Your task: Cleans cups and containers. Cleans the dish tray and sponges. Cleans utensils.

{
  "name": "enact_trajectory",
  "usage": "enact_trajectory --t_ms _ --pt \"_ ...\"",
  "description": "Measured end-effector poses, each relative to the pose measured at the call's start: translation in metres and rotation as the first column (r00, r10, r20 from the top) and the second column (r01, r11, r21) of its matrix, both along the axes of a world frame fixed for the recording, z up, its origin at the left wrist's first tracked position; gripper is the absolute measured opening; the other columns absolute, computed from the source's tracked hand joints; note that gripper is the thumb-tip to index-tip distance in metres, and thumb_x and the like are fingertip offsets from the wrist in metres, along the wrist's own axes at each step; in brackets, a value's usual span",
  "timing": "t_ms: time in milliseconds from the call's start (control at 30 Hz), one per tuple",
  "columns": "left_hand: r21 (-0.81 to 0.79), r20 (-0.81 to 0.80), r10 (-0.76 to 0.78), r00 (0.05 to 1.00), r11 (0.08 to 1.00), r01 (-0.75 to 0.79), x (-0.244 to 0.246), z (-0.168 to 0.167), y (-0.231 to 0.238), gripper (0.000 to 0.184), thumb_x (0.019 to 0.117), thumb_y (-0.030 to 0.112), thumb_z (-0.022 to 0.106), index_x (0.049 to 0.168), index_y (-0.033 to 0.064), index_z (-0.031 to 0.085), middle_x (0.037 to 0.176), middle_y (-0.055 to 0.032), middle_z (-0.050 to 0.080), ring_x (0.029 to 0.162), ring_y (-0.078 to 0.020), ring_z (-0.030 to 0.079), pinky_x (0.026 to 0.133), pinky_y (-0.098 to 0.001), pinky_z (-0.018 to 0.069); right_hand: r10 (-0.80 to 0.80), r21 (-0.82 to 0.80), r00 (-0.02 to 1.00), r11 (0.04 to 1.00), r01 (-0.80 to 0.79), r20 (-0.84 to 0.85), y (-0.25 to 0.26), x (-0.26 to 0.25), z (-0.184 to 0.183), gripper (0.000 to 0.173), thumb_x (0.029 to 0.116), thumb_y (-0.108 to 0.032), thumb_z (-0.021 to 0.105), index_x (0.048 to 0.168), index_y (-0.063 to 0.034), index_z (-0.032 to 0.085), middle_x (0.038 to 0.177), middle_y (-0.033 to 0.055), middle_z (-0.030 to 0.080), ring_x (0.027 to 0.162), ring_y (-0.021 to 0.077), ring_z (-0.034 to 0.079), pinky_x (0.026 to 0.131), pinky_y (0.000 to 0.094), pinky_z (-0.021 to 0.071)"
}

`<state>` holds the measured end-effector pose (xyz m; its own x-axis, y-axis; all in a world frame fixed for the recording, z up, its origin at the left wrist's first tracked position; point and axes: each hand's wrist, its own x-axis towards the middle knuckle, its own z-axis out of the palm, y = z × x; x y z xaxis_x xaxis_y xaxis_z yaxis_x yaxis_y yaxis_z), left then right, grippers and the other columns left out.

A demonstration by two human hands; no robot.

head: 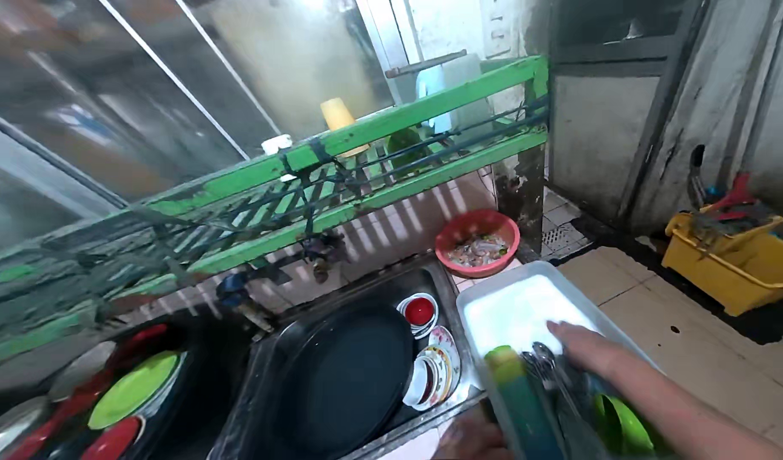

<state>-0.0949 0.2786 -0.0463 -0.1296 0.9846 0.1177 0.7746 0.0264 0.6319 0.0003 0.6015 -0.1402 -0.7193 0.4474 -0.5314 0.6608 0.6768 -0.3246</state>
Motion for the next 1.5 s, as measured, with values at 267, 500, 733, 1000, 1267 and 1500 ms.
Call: enact_trajectory --t_ms 267,500,733,1000,1267,1500 --pt "-0.114 -0.172 -0.397 0.901 0.917 0.382 0.035 -0.016 0.116 0.027 0.1004 0.006 0.055 0.121 0.0066 0.072 0.126 -0.0128 0.069 0.127 -0.0291 0.061 0.113 -0.0461 0.0452 -0.474 -0.340 0.817 0.866 0.366 -0.329 -0.007 0.049 0.060 0.062 0.0986 -0.020 0.065 0.156 -0.0176 0.043 0.138 0.0222 0.061 0.125 0.0360 0.061 0.107 0.0550 0.0468" --pt "-0.381 -0.246 -0.533 0.809 0.821 0.425 0.098 -0.052 0.188 0.049 0.0977 0.003 0.058 0.146 -0.0006 0.052 0.146 -0.0263 0.054 0.139 -0.0463 0.046 0.112 -0.0711 0.0332 -0.805 -0.676 0.372 0.591 0.440 -0.461 -0.023 0.087 0.079 0.042 0.0935 -0.015 0.068 0.135 -0.0088 0.061 0.118 0.0144 0.068 0.099 0.0221 0.069 0.084 0.0409 0.0590" --pt "-0.448 -0.172 -0.337 0.926 0.864 0.231 0.047 -0.067 0.216 0.057 0.0822 0.034 0.078 0.125 -0.0006 0.064 0.131 -0.0205 0.063 0.126 -0.0385 0.057 0.107 -0.0602 0.0412 -0.892 -0.872 0.102 0.452 0.190 -0.440 -0.056 0.119 0.078 0.049 0.0914 -0.016 0.054 0.137 -0.0010 0.049 0.103 0.0098 0.071 0.085 0.0186 0.072 0.071 0.0367 0.0626" --pt "-0.182 0.954 0.263 0.143 0.889 -0.421 0.011 -0.044 0.219 0.101 0.0876 0.018 0.078 0.163 0.0156 0.010 0.159 -0.0228 0.033 0.134 -0.0338 0.051 0.103 -0.0512 0.0517 -0.985 -0.996 -0.169 0.028 0.086 -0.042 -0.089 0.083 0.067 0.030 0.1095 -0.025 0.036 0.119 -0.0047 0.056 0.091 0.0093 0.071 0.079 0.0181 0.071 0.067 0.0378 0.0618" --pt "-0.332 0.930 0.366 -0.011 0.829 -0.451 0.028 -0.029 0.192 0.088 0.0983 0.023 0.066 0.164 0.0179 0.007 0.158 -0.0209 0.037 0.137 -0.0331 0.049 0.106 -0.0525 0.0475 -0.292 -0.107 0.625 0.943 0.316 -0.724 -0.103 0.023 0.041 0.035 0.0991 -0.007 0.051 0.124 0.0144 0.063 0.131 0.0318 0.062 0.128 0.0429 0.057 0.112 0.0565 0.0421" --pt "-0.281 0.956 0.286 -0.064 0.834 -0.474 0.000 -0.032 0.173 0.077 0.0999 0.033 0.063 0.161 0.0222 0.018 0.146 -0.0213 0.050 0.121 -0.0334 0.060 0.095 -0.0530 0.0539 -0.918 -0.888 0.181 0.390 0.244 -0.354 -0.106 -0.003 0.069 0.026 0.1041 -0.016 0.046 0.111 0.0010 0.063 0.092 0.0113 0.070 0.083 0.0183 0.070 0.074 0.0391 0.0605"
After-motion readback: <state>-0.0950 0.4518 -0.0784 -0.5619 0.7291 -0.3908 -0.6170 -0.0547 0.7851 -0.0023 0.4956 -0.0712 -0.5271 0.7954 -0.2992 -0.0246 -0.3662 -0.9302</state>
